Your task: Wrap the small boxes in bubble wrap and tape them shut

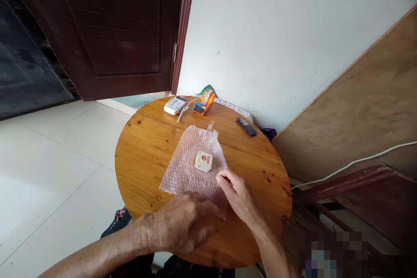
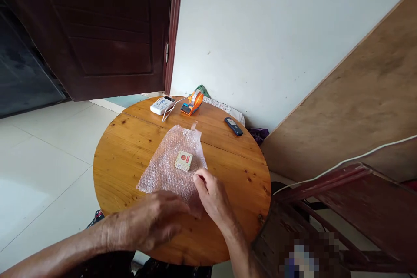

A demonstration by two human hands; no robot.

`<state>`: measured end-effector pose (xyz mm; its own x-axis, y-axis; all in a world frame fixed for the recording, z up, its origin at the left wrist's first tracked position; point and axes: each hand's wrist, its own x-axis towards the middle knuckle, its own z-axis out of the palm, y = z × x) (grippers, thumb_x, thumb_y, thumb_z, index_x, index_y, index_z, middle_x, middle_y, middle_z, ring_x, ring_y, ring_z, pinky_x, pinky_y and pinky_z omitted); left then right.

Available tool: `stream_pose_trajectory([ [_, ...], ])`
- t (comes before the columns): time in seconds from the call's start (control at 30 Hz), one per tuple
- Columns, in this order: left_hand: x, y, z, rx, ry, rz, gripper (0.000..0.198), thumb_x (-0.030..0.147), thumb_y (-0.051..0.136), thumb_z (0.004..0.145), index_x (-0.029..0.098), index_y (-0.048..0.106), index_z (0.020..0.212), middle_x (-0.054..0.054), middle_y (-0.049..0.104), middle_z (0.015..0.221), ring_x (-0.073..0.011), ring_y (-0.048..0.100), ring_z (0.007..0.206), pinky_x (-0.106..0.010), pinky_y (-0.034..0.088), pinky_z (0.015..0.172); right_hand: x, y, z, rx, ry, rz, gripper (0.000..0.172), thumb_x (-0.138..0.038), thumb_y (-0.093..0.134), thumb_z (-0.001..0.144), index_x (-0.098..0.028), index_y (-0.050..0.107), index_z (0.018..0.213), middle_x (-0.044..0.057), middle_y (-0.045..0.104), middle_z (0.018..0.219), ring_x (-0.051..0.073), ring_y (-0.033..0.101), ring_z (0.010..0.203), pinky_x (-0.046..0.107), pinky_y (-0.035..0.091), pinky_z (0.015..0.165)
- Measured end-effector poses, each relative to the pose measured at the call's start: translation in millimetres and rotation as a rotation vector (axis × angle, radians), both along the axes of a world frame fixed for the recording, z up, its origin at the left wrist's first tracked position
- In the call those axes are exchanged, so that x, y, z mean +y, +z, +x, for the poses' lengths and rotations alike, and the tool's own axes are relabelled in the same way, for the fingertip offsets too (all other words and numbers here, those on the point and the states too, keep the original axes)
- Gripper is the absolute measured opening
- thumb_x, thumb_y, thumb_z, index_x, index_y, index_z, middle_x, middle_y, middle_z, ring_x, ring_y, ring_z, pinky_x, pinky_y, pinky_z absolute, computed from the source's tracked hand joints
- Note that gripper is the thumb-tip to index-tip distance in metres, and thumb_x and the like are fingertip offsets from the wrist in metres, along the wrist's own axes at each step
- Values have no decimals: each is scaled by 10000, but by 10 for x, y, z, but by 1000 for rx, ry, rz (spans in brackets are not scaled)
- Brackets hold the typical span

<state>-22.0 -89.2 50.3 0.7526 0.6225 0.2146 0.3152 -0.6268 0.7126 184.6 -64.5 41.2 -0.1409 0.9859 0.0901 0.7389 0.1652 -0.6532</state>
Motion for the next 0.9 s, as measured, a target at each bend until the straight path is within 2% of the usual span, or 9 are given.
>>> stream_pose_trajectory([
  [0.07,160,-1,-55,-3,126,-11,283,165,544,874,228,643,1132,-60,690,1068,-211,659,990,-360,551,888,19,-75,93,39,-42,54,172,-332,473,920,-219,594,967,34,667,941,171,629,784,305,505,735],
  [0.13,345,-33,-67,8,230,41,279,169,542,873,203,633,1134,-94,670,1120,-248,641,1043,-425,538,926,31,-87,104,63,-44,78,272,-311,499,890,-224,568,1138,83,635,1192,181,655,848,353,530,825],
  [0.2,521,-80,-55,22,289,111,385,145,582,813,165,590,1197,-132,651,1163,-292,610,1112,-479,520,959,60,-64,69,66,-34,54,398,-284,516,869,-220,518,1262,112,587,1304,183,665,865,386,536,875],
  [0.3,700,-137,-50,-22,351,171,507,178,610,787,135,512,1282,-152,633,1167,-299,605,1108,-491,523,950,141,-19,16,50,6,-9,545,-273,566,850,-213,446,1379,123,614,1277,208,671,921,412,543,883],
  [0.43,777,-202,-81,-69,433,180,492,218,594,811,184,495,1291,-106,630,1101,-252,622,1031,-442,543,901,275,6,-16,13,40,-24,626,-274,629,827,-214,427,1417,128,641,1249,255,656,1040,447,520,924],
  [0.6,801,-392,-45,-2,352,158,752,226,665,743,133,363,1425,-197,524,1383,-330,513,1273,-524,430,1066,390,2,-106,-90,36,-8,719,-344,678,800,-210,391,1445,162,553,1388,308,594,1182,493,471,980],
  [0.7,815,-485,-32,52,335,139,867,227,706,693,141,315,1462,-204,503,1427,-344,481,1317,-540,376,1105,408,5,-165,-184,20,31,587,-326,651,816,-208,470,1362,148,573,1359,316,572,1204,473,456,972],
  [0.8,836,-512,-69,77,319,147,910,245,732,681,182,297,1476,-179,495,1448,-330,465,1340,-532,356,1116,403,10,-146,-234,48,37,380,-278,596,841,-214,552,1213,102,657,1169,265,628,1041,387,474,859],
  [0.9,871,-503,-120,92,290,155,920,293,757,683,195,303,1477,-166,509,1436,-330,469,1335,-529,354,1114,393,21,-53,-240,42,16,325,-266,600,823,-220,559,1141,73,669,1077,229,632,916,339,462,770],
])
